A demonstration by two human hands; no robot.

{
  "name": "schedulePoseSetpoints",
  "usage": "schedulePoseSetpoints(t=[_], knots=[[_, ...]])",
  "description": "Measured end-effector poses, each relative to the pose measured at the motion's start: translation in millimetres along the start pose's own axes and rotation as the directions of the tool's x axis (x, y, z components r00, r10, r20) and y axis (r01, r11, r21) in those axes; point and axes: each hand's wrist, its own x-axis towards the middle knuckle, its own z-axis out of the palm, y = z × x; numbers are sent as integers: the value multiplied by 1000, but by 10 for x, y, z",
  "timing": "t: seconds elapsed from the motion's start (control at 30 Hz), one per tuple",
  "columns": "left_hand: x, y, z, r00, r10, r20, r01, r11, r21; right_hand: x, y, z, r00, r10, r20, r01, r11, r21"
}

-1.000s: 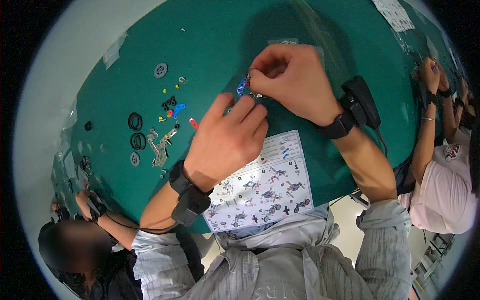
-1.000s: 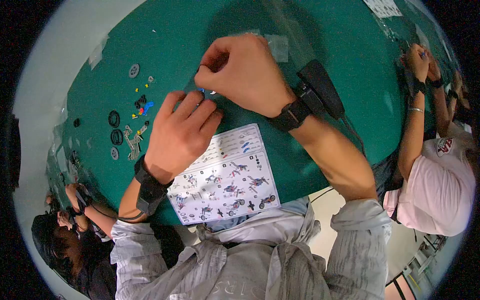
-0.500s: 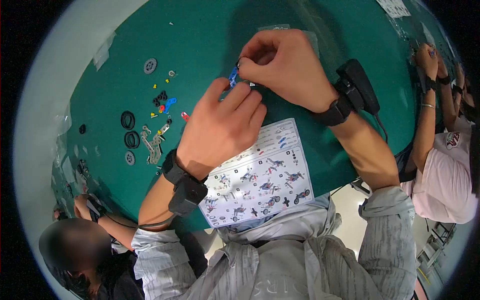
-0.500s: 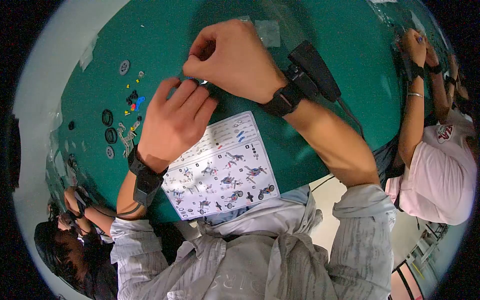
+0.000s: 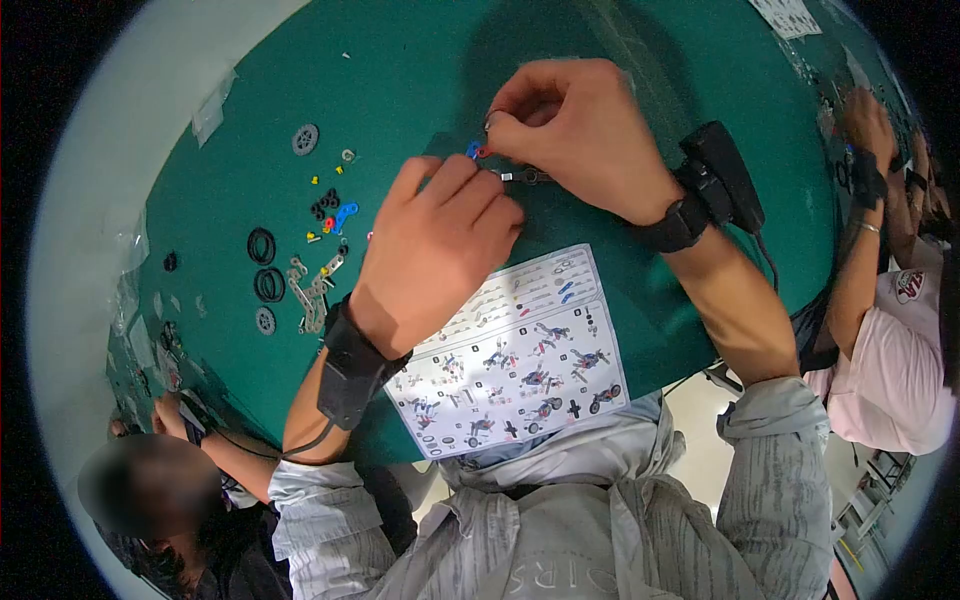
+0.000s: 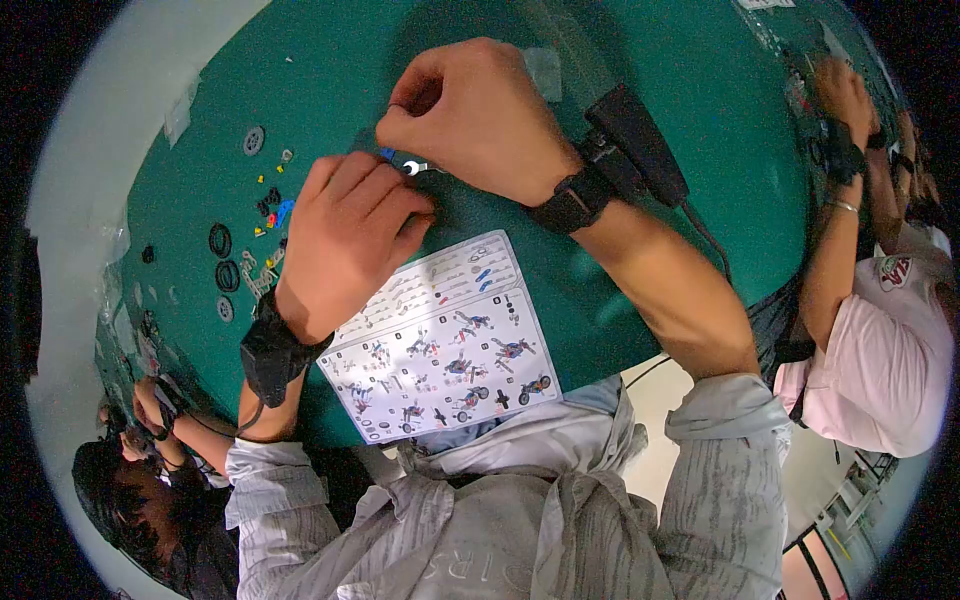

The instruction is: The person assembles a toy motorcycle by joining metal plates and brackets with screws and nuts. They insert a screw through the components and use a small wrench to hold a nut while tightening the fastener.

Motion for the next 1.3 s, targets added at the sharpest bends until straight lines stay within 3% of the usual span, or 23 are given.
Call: schedulePoseSetpoints(t=[0.07, 0.27, 0.47, 0.57, 0.67, 0.77, 0.9, 1.17, 1.3], knots=[[25, 13, -30, 998, -50, -26, 49, 998, -44, 12, 11, -16, 1000, -4, -13, 4, 1000, -2], [37, 65, 11, 995, 99, -13, -96, 988, 122, 32, 27, -32, 1000, 18, -18, -18, 1000, 6], [38, 109, 4, 985, 174, -2, -171, 971, 170, 43, 7, -6, 999, 52, -6, -52, 999, 13], [47, 93, 42, 990, 128, -66, -117, 982, 146, 36, 2, -1, 997, 77, 7, -77, 996, 47], [90, 11, -68, 985, -104, -136, 80, 982, -174, 13, -17, -10, 998, 58, 11, -59, 992, 107], [68, -99, -137, 875, -403, -270, 263, 862, -434, -41, -117, -25, 999, 37, 25, -41, 977, 210], [72, -101, -234, 799, -544, -256, 336, 757, -561, -113, -239, 0, 998, -48, 33, 36, 955, 296], [56, -98, -298, 782, -525, -337, 274, 774, -571, -160, -277, 33, 971, -234, -43, 238, 942, 236], [54, -106, -300, 761, -555, -335, 264, 737, -622, -160, -305, 24, 966, -253, -45, 257, 941, 219]])
